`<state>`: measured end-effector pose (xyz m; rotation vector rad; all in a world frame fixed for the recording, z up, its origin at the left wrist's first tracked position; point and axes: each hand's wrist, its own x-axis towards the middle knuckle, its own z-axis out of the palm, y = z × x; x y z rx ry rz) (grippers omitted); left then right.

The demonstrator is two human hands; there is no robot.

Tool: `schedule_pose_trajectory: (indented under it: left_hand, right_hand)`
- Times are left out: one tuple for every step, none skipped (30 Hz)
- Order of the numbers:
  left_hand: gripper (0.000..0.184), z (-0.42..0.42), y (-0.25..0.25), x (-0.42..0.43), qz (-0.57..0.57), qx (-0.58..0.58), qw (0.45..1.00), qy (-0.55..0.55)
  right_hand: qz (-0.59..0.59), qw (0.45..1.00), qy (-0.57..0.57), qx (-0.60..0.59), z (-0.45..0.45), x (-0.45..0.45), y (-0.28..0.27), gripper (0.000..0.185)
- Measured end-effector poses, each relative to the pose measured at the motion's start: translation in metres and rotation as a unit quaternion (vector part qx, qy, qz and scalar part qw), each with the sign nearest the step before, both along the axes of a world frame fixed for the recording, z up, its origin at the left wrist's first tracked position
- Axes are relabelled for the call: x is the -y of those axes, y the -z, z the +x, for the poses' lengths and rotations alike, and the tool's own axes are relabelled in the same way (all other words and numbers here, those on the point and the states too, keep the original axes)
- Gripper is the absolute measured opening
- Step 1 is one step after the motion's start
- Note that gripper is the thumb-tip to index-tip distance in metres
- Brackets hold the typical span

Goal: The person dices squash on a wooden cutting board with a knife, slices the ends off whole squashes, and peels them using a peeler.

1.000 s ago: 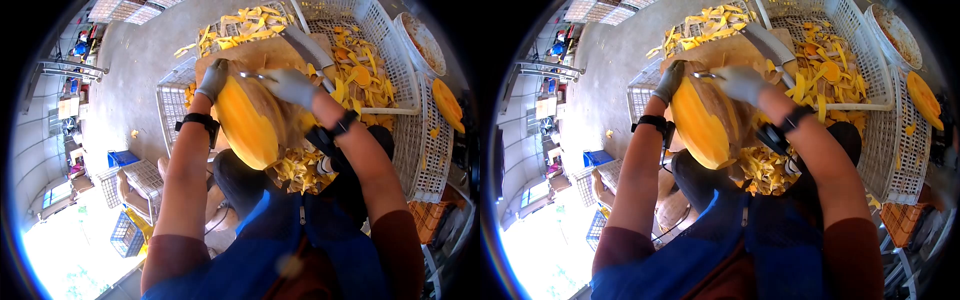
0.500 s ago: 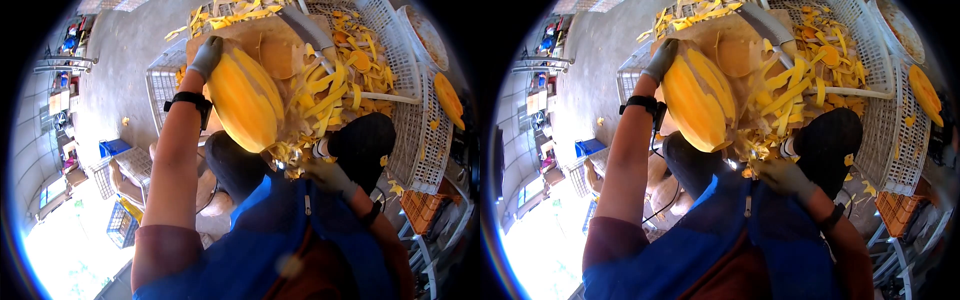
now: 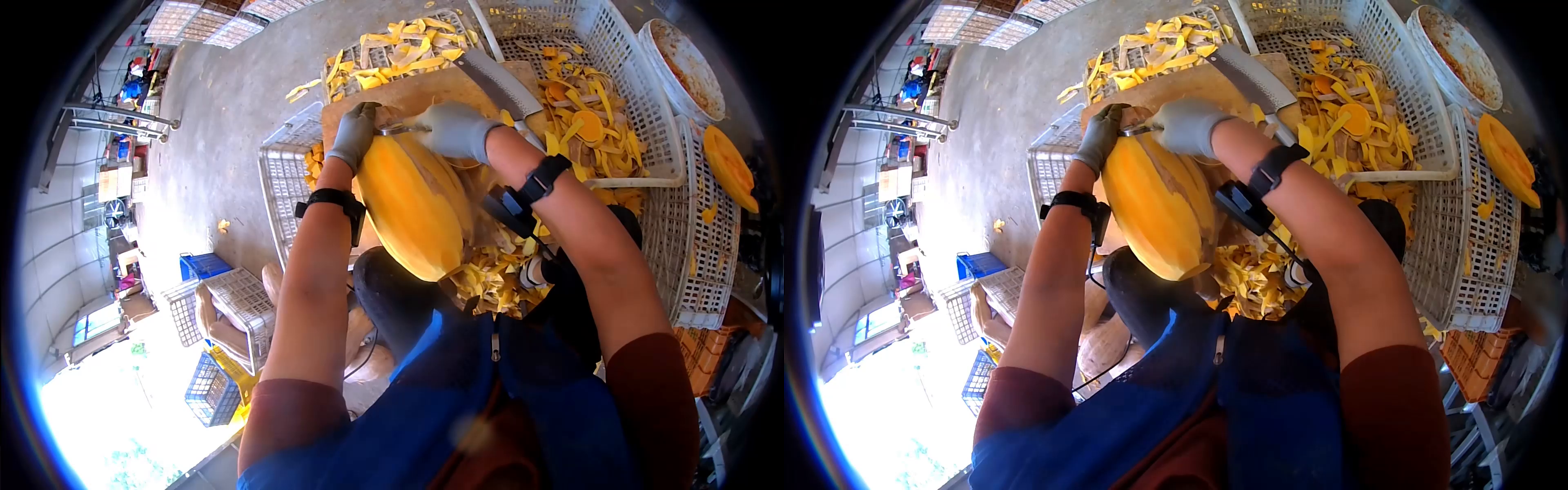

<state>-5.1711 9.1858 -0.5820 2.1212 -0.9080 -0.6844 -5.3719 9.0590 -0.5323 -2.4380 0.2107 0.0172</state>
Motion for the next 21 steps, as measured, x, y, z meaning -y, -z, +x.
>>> schedule_pose_trajectory:
  left_hand:
    - [0.036,0.008,0.015,-0.001,-0.012,-0.007,1.000,-0.007]
    - [0.035,0.005,0.009,0.000,-0.007,0.028,0.999,0.017]
    - [0.034,0.002,0.005,-0.002,0.000,0.061,0.997,0.042]
    - [0.034,0.008,0.015,-0.004,-0.004,0.082,0.995,0.057]
    - [0.034,0.006,0.014,-0.005,-0.009,0.103,0.992,0.071]
    - [0.034,0.005,0.011,-0.002,-0.004,0.078,0.996,0.037]
    - [0.034,-0.003,-0.001,0.000,0.004,0.052,0.999,0.004]
    - [0.036,-0.003,-0.006,-0.002,0.013,0.017,1.000,0.010]
    - [0.037,-0.001,-0.003,-0.002,0.008,0.005,1.000,0.006]
    - [0.037,0.001,0.001,-0.002,0.004,-0.006,1.000,0.001]
    - [0.037,0.005,0.004,-0.003,0.003,-0.016,1.000,-0.004]
    - [0.038,0.012,0.007,-0.004,0.010,-0.014,1.000,0.024]
    - [0.039,0.014,0.007,-0.008,0.000,0.022,0.998,0.057]
    - [0.040,0.014,0.005,-0.012,-0.012,0.060,0.994,0.090]
    - [0.042,0.014,0.003,-0.013,-0.026,0.098,0.987,0.123]
    - [0.045,0.016,0.002,-0.013,-0.025,0.099,0.984,0.143]
    - [0.049,0.017,0.002,-0.015,-0.020,0.098,0.981,0.164]
    - [0.053,0.013,-0.003,-0.011,0.006,0.079,0.985,0.153]
    - [0.057,0.009,-0.008,-0.007,0.032,0.061,0.987,0.142]
    - [0.060,-0.003,-0.017,-0.001,0.081,0.024,0.992,0.095]
    - [0.062,-0.010,-0.025,0.005,0.126,-0.010,0.991,0.045]
  right_hand:
    - [-0.001,1.000,-0.016,-0.018,-0.005,-0.002,-0.003,0.033]
    - [0.012,1.000,0.003,-0.012,-0.014,-0.008,-0.005,0.032]
    - [0.025,0.999,0.021,-0.006,-0.026,-0.019,-0.008,0.031]
    - [0.039,0.998,0.039,-0.001,-0.038,-0.032,-0.010,0.031]
    - [0.022,0.998,0.053,0.010,-0.053,-0.044,-0.009,0.032]
    - [0.004,0.997,0.069,0.023,-0.070,-0.055,-0.010,0.034]
    - [0.027,0.993,0.094,0.070,-0.092,-0.070,-0.011,0.037]
    - [0.050,0.985,0.120,0.117,-0.116,-0.084,-0.013,0.042]
    - [0.038,0.982,0.121,0.142,-0.141,-0.097,-0.010,0.045]
    - [0.029,0.978,0.121,0.166,-0.167,-0.110,-0.005,0.048]
    - [0.045,0.988,0.102,0.110,-0.195,-0.121,-0.002,0.048]
    - [0.059,0.993,0.083,0.057,-0.221,-0.127,0.003,0.049]
    - [0.074,0.994,0.071,0.041,-0.244,-0.133,0.017,0.046]
    - [0.085,0.994,0.061,0.028,-0.263,-0.138,0.036,0.043]
    - [0.095,0.994,0.049,0.015,-0.273,-0.138,0.046,0.040]
    - [0.115,0.988,0.102,0.035,-0.265,-0.128,0.038,0.038]
    - [0.138,0.977,0.155,0.054,-0.247,-0.112,0.022,0.036]
    - [0.159,0.963,0.206,0.073,-0.227,-0.097,0.014,0.035]
    - [0.162,0.958,0.212,0.104,-0.206,-0.085,0.016,0.034]
    - [0.166,0.953,0.215,0.133,-0.183,-0.072,0.017,0.034]
    - [0.164,0.957,0.206,0.118,-0.158,-0.059,0.020,0.033]
